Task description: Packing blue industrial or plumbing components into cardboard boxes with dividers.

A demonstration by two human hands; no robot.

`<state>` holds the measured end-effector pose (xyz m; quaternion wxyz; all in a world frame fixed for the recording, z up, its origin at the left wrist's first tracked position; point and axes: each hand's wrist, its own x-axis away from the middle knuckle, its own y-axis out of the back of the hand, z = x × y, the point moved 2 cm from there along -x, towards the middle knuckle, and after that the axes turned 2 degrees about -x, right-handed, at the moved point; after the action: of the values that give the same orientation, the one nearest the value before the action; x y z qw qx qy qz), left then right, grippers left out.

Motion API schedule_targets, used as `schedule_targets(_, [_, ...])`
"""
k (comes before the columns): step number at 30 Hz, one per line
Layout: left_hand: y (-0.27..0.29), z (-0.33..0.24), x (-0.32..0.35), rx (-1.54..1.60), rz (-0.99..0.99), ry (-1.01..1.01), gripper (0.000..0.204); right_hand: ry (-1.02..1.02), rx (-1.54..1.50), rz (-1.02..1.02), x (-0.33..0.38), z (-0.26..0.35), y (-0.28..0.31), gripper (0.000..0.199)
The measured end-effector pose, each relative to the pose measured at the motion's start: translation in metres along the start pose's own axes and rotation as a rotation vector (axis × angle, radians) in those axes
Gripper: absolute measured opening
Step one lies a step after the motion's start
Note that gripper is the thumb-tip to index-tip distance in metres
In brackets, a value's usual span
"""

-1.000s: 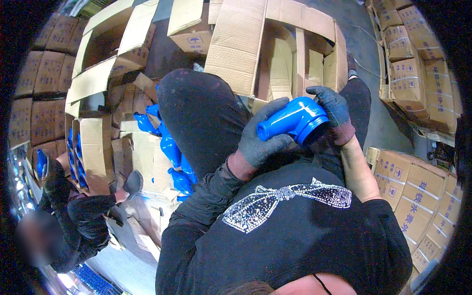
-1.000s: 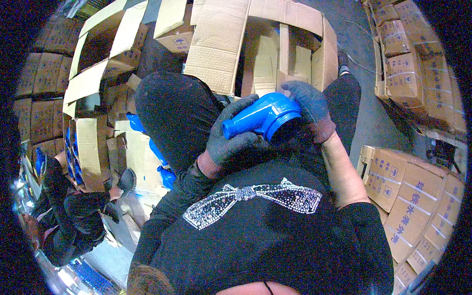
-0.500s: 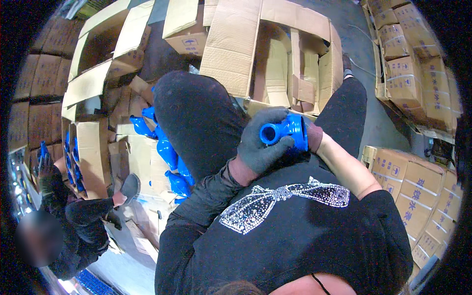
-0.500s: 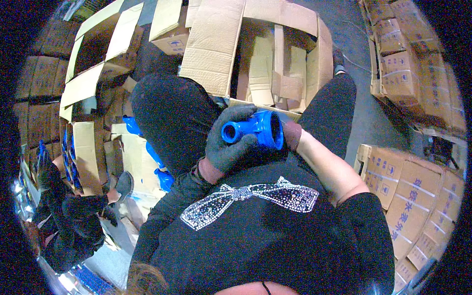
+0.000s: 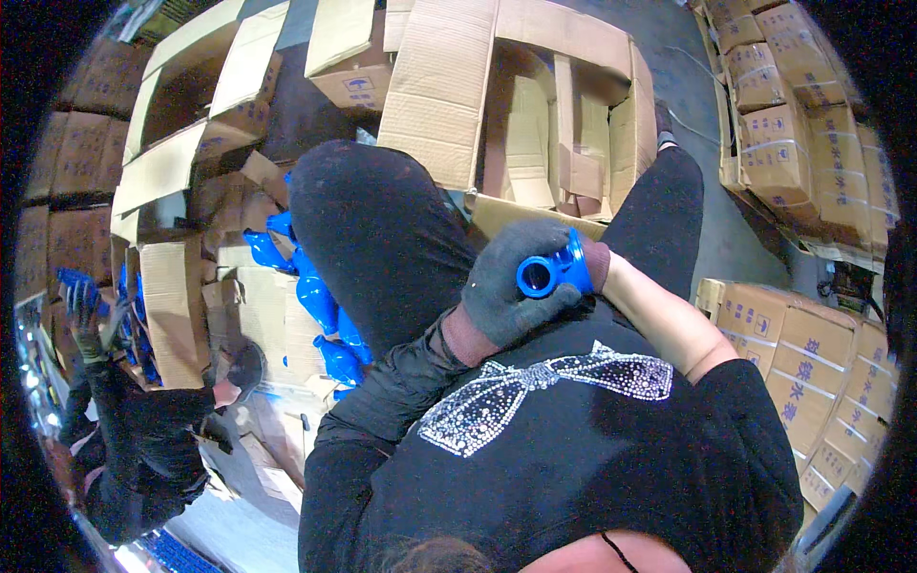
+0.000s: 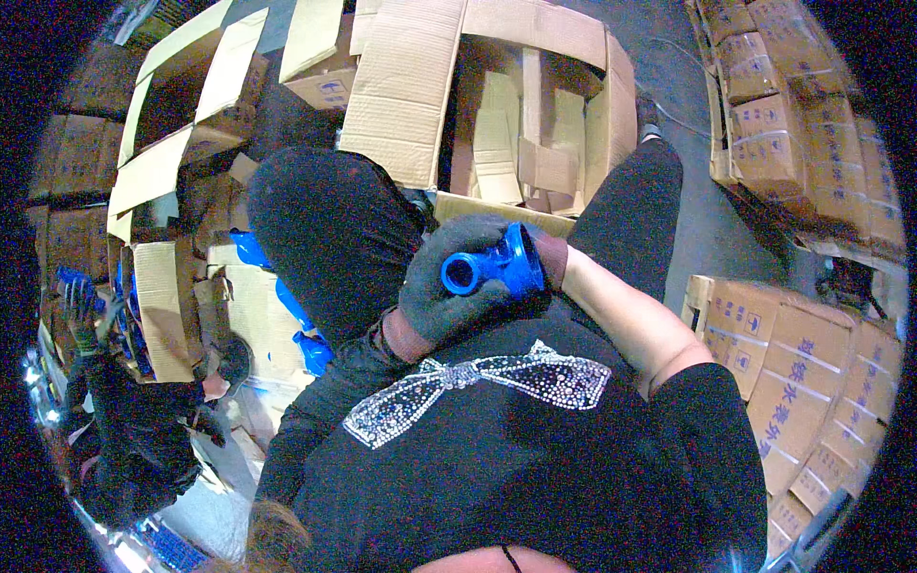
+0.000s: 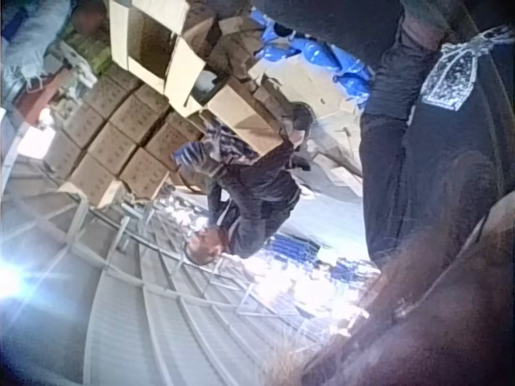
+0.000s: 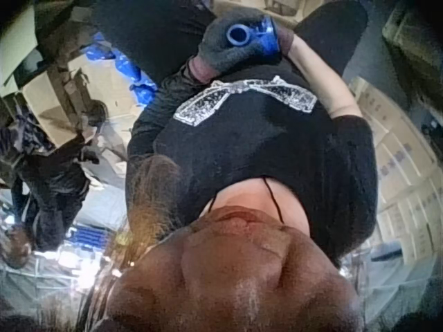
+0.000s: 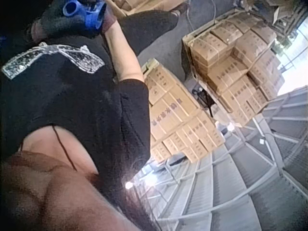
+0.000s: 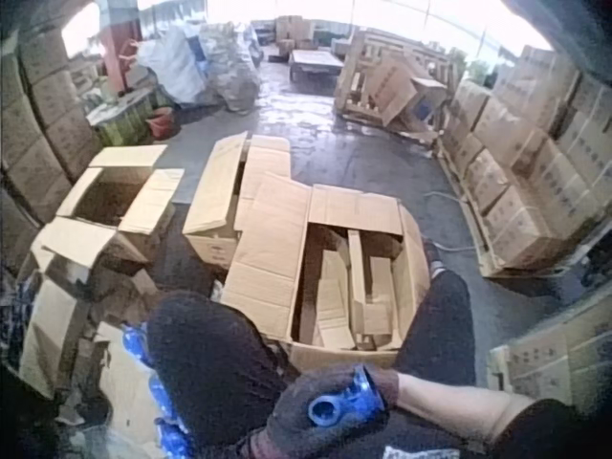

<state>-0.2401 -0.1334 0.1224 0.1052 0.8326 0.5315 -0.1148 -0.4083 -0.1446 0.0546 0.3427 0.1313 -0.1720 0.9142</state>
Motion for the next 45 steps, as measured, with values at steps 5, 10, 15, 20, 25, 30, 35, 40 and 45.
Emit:
schedule_targets(5, [0.000, -0.008, -0.006, -0.077, 0.043, -0.128, 0.049, 0.188, 0.290, -0.056, -0.001, -0.011, 0.020, 0.040])
schedule_targets(10, [0.001, -0.006, -0.004, -0.076, 0.042, -0.141, 0.051, -0.246, -0.243, -0.230, 0.003, 0.012, 0.010, 0.060])
schedule_targets(15, [0.000, -0.008, -0.006, -0.158, 0.036, -0.120, 0.051, -0.256, -0.416, -0.239, -0.001, -0.006, 0.020, 0.060])
schedule_targets(20, [0.005, -0.004, 0.000, -0.148, -0.111, 0.046, 0.045, 0.088, 0.285, -0.095, 0.000, 0.017, 0.000, 0.034])
schedule_targets(25, [0.007, 0.000, 0.009, -0.167, -0.218, 0.143, 0.042, -0.195, -0.087, -0.090, 0.002, -0.002, -0.001, 0.036])
schedule_targets(30, [0.003, 0.001, 0.005, -0.415, -0.226, -0.019, 0.048, 0.167, 0.312, -0.094, 0.000, -0.002, 0.000, 0.032])
schedule_targets(35, [-0.001, 0.000, 0.001, -0.417, -0.222, -0.051, 0.045, -0.246, -0.560, -0.212, 0.000, -0.020, 0.002, 0.029])
schedule_targets(40, [-0.001, 0.000, 0.001, -0.404, -0.224, -0.011, 0.042, -0.302, -0.549, -0.198, 0.004, -0.011, 0.000, 0.028])
schedule_targets(45, [-0.003, 0.000, 0.000, -0.429, -0.220, -0.018, 0.042, -0.460, -0.679, -0.295, 0.005, -0.021, 0.000, 0.031])
